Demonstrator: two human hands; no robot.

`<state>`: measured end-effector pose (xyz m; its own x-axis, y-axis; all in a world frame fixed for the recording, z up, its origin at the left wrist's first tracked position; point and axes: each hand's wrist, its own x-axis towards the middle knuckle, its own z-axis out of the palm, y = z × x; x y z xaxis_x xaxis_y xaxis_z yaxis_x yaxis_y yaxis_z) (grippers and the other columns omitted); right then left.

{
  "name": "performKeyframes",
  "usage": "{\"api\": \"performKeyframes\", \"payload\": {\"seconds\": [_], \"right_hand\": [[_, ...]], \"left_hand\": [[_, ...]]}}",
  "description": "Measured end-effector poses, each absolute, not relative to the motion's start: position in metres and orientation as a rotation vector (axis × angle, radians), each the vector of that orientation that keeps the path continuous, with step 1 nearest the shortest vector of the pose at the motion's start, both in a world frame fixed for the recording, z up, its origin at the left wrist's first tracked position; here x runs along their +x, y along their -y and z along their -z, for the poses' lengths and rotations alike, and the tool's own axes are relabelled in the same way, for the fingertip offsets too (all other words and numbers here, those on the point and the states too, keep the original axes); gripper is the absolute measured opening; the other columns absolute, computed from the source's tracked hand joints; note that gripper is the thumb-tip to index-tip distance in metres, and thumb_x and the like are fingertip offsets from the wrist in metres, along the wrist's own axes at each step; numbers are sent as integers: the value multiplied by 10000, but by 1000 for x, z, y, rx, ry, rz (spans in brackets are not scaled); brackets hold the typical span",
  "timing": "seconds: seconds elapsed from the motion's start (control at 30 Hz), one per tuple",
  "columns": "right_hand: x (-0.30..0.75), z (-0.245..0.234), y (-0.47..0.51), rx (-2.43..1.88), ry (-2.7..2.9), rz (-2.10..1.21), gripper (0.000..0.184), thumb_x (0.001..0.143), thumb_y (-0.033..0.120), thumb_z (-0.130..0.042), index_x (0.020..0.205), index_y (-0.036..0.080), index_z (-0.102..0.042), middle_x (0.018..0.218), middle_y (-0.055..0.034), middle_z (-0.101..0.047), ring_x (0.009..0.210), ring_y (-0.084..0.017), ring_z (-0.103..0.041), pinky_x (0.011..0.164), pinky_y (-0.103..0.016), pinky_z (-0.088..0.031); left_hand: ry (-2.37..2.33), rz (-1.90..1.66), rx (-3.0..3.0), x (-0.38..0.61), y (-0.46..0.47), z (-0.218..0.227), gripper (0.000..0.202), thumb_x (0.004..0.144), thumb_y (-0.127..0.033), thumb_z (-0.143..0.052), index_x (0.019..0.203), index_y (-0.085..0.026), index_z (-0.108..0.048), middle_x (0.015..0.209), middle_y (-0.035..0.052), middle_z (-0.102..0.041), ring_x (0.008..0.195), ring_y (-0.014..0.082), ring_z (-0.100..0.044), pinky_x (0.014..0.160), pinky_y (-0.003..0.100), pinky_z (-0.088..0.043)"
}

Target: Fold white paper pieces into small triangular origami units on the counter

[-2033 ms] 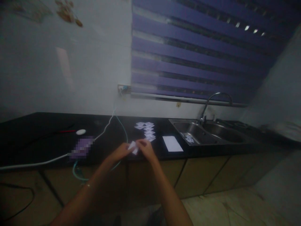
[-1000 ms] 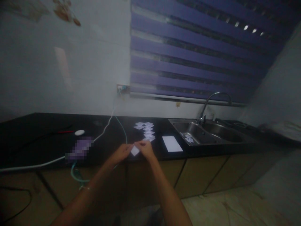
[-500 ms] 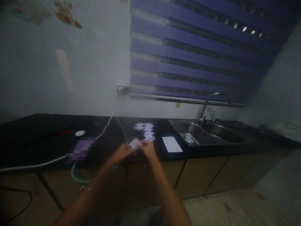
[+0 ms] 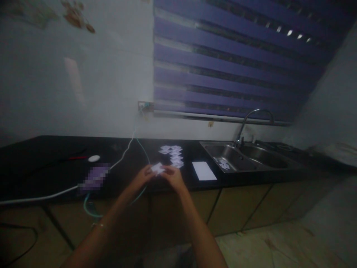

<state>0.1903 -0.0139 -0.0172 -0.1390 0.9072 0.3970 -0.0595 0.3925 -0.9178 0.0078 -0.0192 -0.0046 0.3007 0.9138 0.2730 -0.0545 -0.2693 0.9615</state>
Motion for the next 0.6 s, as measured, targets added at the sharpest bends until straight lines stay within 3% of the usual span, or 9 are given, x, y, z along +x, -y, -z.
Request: {"api": "performKeyframes", "payload": {"seconds": [0.1, 0.27, 0.6], "right_hand": [[191, 17, 15, -820, 1466, -1003, 316, 666, 318, -752, 951, 184, -720, 973, -83, -711, 898, -233, -654, 856, -385, -484], [192, 18, 14, -818, 1465, -1037, 321, 679, 347, -738, 961, 195, -717, 971, -78, -713, 889, -237, -656, 808, -370, -502], [193, 18, 14, -803, 1452, -1091, 311, 660, 332, -757, 936, 196, -710, 907, -52, -707, 805, -195, -649, 744, -314, -496]], "left_hand": [[-735, -1227, 1396, 1, 19, 5, 551, 757, -356, -660, 1253, -195, -480, 1092, 92, -656, 867, 183, -644, 753, 287, -470], [-760, -1232, 1403, -4, 19, 5, 406, 702, -325, -713, 1054, -137, -637, 1026, 113, -680, 890, 211, -641, 764, 295, -469], [-963, -1293, 1477, -2, 20, 4, 349, 671, -400, -722, 875, -117, -732, 857, 94, -723, 789, 218, -644, 711, 295, -464]]}}
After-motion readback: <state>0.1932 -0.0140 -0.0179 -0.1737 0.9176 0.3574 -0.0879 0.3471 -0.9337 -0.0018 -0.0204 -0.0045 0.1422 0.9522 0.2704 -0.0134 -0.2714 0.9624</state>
